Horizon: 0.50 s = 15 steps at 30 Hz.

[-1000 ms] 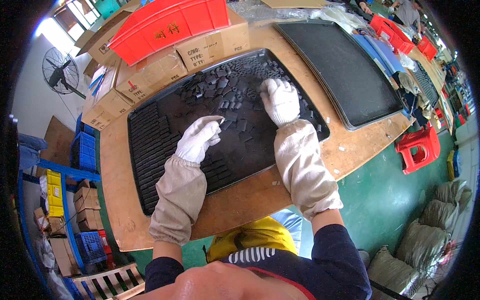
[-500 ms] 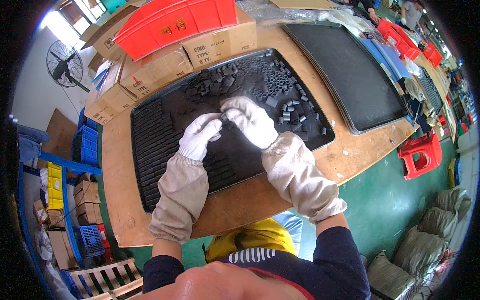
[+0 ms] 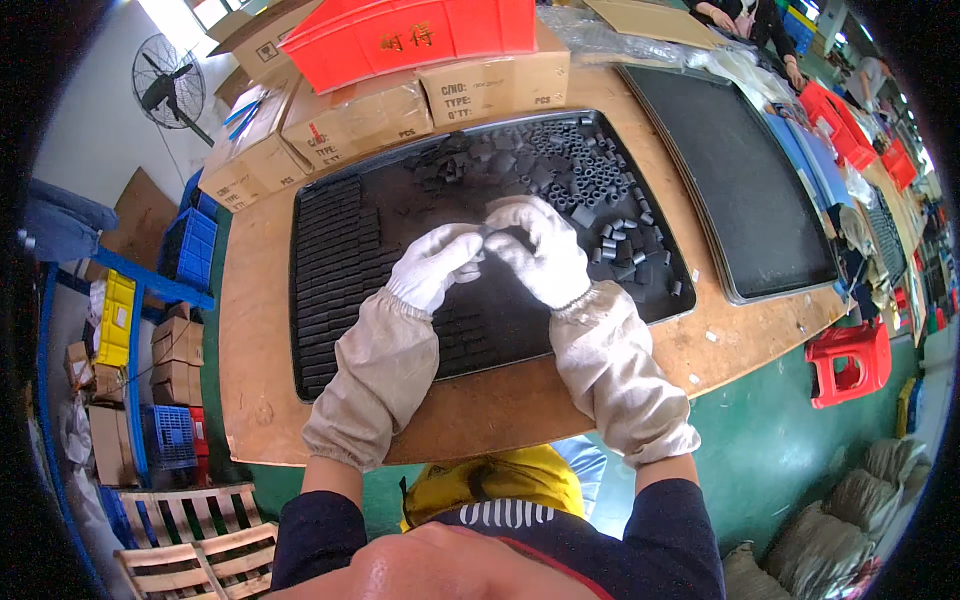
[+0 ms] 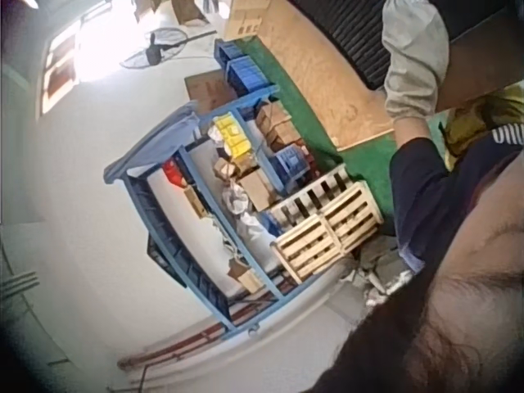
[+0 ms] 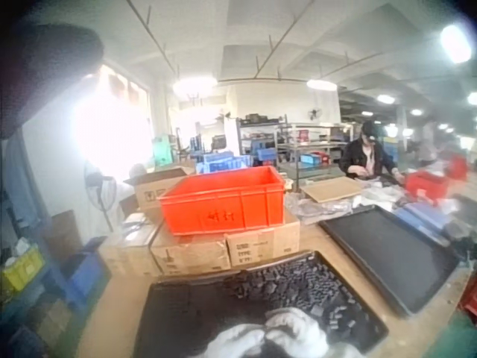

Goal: The person assembles small black plastic components by hand. They pick up two pieces from a tray, fit them together, and place the assembled unit into a row on the tray. This process is repeated continuously throughout the video.

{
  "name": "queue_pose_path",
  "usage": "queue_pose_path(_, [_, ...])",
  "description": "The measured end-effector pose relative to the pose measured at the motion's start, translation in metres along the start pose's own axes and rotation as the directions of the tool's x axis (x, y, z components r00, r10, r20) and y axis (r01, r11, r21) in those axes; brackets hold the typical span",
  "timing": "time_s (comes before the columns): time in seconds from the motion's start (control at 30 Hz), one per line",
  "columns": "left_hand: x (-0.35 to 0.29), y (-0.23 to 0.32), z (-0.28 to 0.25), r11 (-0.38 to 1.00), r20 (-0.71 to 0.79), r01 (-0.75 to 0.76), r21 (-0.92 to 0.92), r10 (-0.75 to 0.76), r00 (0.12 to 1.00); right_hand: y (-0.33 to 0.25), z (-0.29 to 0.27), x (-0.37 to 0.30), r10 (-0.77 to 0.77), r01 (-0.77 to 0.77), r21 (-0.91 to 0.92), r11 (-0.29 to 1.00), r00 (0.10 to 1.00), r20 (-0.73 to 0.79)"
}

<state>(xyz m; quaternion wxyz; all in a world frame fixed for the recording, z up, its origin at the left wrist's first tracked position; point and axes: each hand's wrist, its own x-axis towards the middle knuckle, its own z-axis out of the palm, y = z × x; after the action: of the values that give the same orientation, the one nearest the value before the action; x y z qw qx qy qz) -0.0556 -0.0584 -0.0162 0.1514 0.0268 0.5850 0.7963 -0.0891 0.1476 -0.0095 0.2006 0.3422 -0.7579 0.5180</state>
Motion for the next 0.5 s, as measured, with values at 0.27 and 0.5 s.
queue_pose_path(0.27, [-0.002, 0.008, -0.003, 0.935, -0.113, -0.128, 0.33, 0.174, 0.978, 0.0, 0.01, 0.0, -0.116, 0.117, -0.026, 0.993, 0.993, 0.007])
queue_pose_path(0.5, [0.018, 0.052, -0.123, 0.306, -0.27, 0.086, 0.948, 0.631, 0.727, 0.009, 0.015, -0.003, -0.119, 0.121, -0.181, 0.976, 0.993, 0.023])
